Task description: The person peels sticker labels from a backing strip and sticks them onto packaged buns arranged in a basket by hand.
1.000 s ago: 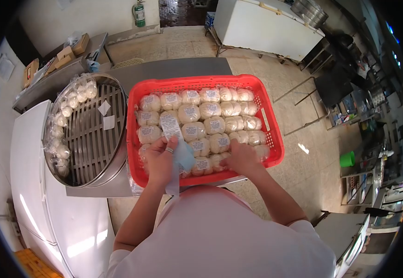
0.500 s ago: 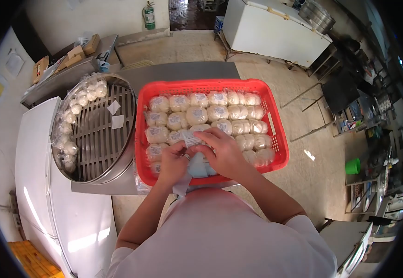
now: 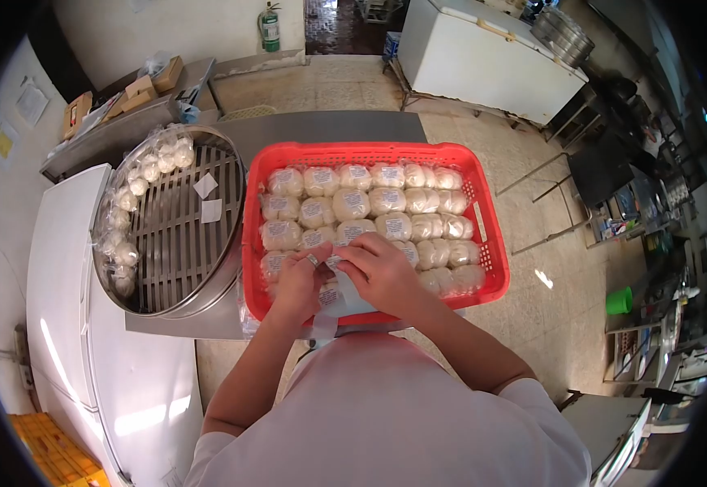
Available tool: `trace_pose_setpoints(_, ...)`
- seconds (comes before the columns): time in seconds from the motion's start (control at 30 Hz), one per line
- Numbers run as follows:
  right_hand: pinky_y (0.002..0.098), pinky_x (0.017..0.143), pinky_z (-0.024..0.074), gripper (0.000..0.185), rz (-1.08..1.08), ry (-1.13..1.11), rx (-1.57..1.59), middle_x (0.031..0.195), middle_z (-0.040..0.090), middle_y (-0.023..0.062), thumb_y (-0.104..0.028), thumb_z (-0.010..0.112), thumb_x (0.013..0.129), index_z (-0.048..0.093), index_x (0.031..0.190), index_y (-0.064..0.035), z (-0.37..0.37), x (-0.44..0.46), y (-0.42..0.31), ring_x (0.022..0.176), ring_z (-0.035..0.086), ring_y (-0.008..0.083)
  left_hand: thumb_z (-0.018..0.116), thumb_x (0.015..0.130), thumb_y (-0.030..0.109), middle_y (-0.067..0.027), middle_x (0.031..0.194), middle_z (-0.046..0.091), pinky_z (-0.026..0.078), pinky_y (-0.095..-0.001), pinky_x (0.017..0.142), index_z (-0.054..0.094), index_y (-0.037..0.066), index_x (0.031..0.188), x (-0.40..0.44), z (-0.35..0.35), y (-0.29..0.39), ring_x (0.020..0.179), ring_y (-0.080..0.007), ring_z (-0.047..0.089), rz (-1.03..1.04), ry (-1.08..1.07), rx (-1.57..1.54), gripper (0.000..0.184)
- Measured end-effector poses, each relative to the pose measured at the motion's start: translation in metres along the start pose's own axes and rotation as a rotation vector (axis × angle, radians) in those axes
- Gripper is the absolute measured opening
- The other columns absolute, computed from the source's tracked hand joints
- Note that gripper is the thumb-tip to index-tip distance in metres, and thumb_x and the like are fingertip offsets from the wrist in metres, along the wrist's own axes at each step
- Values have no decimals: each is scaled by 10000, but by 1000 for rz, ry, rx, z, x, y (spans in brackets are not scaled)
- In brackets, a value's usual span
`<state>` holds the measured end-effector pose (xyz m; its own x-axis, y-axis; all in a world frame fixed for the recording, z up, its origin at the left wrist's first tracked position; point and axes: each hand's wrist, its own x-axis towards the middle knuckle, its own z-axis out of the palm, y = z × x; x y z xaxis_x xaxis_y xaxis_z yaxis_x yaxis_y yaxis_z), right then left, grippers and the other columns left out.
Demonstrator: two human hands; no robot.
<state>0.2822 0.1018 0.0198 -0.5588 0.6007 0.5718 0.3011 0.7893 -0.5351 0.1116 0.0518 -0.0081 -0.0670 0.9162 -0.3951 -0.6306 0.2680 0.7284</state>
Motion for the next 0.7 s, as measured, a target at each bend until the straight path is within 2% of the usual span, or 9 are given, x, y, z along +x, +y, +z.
trace_pose_setpoints(0.1,366,663,538,226,-38,3,-84,940,618,85,-42,769,811,718,1027,-89,7,-8,4,826,641,261,609,972,146,-77,1172,654,476,-378,916,611,35,1245,3,-1,3,1045,-206,618,-200,30,-101,295)
trace_pose_setpoints(0.2,355,647,531,237,-78,12,-145,930,591,67,-29,762,778,719,998,-108,6,-12,5,807,630,237,597,962,233,-51,1146,614,462,-409,875,584,66,1257,4,-2,1,1007,-203,555,-248,5,-45,339)
trace_pose_setpoints(0.3,347,638,523,259,-120,28,-171,946,573,51,-13,752,743,721,975,-121,6,-13,5,797,616,224,597,966,213,-52,1138,630,461,-422,907,592,70,1251,1,3,6,1017,-208,577,-284,40,-39,319)
trace_pose_setpoints(0.4,345,641,517,256,-148,40,-188,964,564,43,-12,751,721,720,946,-129,6,-14,3,800,607,227,606,965,186,-60,1147,642,461,-426,939,583,65,1267,4,-2,-1,1048,-223,594,-182,1,-80,326)
trace_pose_setpoints(0.5,349,668,518,237,-176,41,-171,992,570,38,-22,753,710,715,918,-129,5,-13,3,822,606,242,607,969,161,-78,1157,648,461,-418,967,572,45,1278,5,-2,0,1060,-242,607,-221,20,-80,332)
trace_pose_setpoints(0.63,375,725,527,207,-221,-7,-21,983,603,46,5,737,734,704,900,-114,-7,-5,-17,861,613,275,605,999,209,-78,1153,653,455,-409,981,573,36,1267,9,-6,4,1044,-236,612,-252,66,-217,321)
trace_pose_setpoints(0.7,381,749,528,195,-113,-3,107,961,631,56,31,713,770,703,910,-104,-21,4,-22,884,623,277,597,1020,250,-70,1129,663,454,-405,980,584,40,1247,28,-24,-11,1035,-231,616,-187,75,-350,309)
